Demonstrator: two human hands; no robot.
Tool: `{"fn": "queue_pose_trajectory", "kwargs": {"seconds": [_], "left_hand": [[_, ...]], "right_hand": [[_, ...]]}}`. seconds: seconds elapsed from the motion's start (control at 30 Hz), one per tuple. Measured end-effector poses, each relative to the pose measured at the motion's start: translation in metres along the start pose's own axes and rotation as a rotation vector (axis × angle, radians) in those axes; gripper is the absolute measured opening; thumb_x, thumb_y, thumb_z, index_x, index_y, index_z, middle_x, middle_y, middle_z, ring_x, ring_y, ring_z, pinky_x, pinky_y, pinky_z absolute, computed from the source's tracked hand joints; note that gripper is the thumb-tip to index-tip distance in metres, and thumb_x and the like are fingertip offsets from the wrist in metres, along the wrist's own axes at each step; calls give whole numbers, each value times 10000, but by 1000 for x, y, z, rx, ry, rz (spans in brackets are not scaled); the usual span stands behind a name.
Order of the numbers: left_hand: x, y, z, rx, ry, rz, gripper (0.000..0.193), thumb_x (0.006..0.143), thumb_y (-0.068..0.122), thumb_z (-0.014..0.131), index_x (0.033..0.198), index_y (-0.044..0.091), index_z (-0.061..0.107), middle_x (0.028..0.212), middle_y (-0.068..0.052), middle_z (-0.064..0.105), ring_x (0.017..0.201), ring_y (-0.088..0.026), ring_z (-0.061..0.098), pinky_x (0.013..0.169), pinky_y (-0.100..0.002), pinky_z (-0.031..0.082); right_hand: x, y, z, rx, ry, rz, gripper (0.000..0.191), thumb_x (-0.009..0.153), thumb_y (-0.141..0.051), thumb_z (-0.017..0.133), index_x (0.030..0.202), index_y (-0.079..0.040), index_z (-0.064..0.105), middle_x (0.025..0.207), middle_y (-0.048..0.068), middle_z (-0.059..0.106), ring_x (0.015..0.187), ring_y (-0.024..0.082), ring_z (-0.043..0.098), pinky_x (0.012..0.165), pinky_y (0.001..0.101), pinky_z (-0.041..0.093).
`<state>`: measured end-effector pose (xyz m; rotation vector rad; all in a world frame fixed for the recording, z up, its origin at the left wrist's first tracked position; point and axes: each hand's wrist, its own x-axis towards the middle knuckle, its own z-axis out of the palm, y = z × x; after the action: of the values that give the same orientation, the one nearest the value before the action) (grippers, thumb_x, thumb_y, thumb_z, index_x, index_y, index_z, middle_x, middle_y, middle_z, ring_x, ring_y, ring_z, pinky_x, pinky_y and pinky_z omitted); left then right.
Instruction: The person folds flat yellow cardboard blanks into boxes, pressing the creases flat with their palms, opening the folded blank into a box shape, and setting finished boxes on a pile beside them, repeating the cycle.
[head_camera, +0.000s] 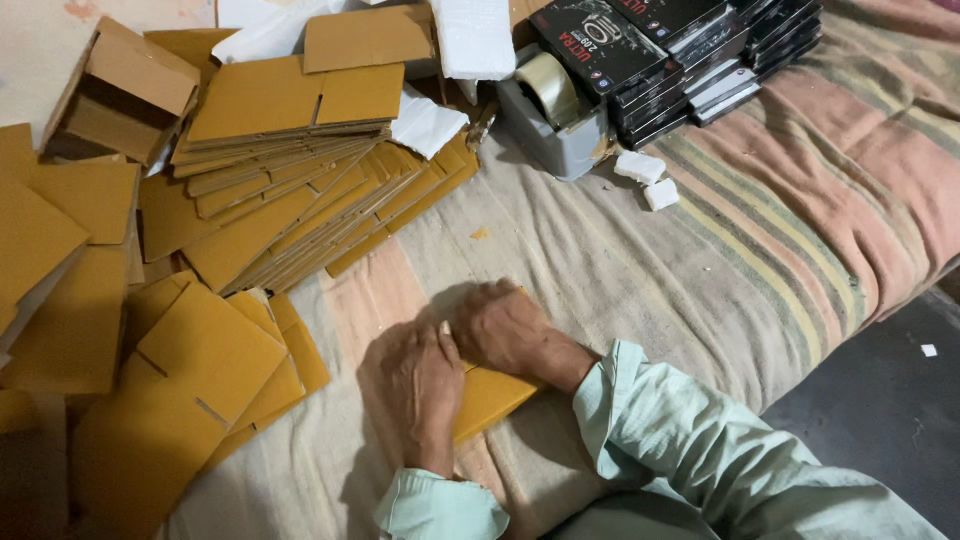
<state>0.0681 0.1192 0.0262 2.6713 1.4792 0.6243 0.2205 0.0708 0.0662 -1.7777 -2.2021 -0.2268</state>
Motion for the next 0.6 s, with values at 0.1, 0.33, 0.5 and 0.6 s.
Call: {"fn": "queue_pose_trajectory", "kwargs": {"seconds": [0.1, 0.33, 0.5, 0.6], "left_hand": [[-1, -1, -1, -56, -125, -37, 435, 1039, 321, 406, 1063, 17, 717, 1093, -217, 713, 1069, -391, 642, 964, -507, 467], [-16, 7, -26, 28, -428, -302, 437, 1085, 362, 382, 1332, 78, 602, 1393, -149, 603, 1342, -348, 525, 1170, -453, 408], [-66, 9, -48, -120, -56, 205, 606, 1002, 333, 477, 1516, 16, 425, 1615, -220, 336, 1502, -433, 225, 1194, -511, 240], [-91, 5, -56, -265, -54, 270, 706, 957, 384, 566, 1502, -23, 382, 1612, -210, 315, 1512, -439, 187, 1195, -508, 224]], "right_hand": [[-2, 0, 0, 119, 53, -30, 348, 858, -333, 612, 934, 0, 679, 903, 185, 675, 891, 365, 638, 816, 467, 489], [-19, -4, -5, -43, -169, 261, 540, 975, -397, 477, 1280, 34, 592, 1268, 279, 579, 1251, 441, 491, 1066, 608, 322], [-62, -21, -18, 81, 8, -57, 726, 1030, -543, 397, 1491, 17, 440, 1580, 313, 330, 1504, 439, 257, 1222, 589, 129], [-83, -25, -27, 205, 23, -153, 818, 966, -565, 510, 1507, 43, 432, 1592, 311, 334, 1511, 440, 243, 1223, 578, 148]]}}
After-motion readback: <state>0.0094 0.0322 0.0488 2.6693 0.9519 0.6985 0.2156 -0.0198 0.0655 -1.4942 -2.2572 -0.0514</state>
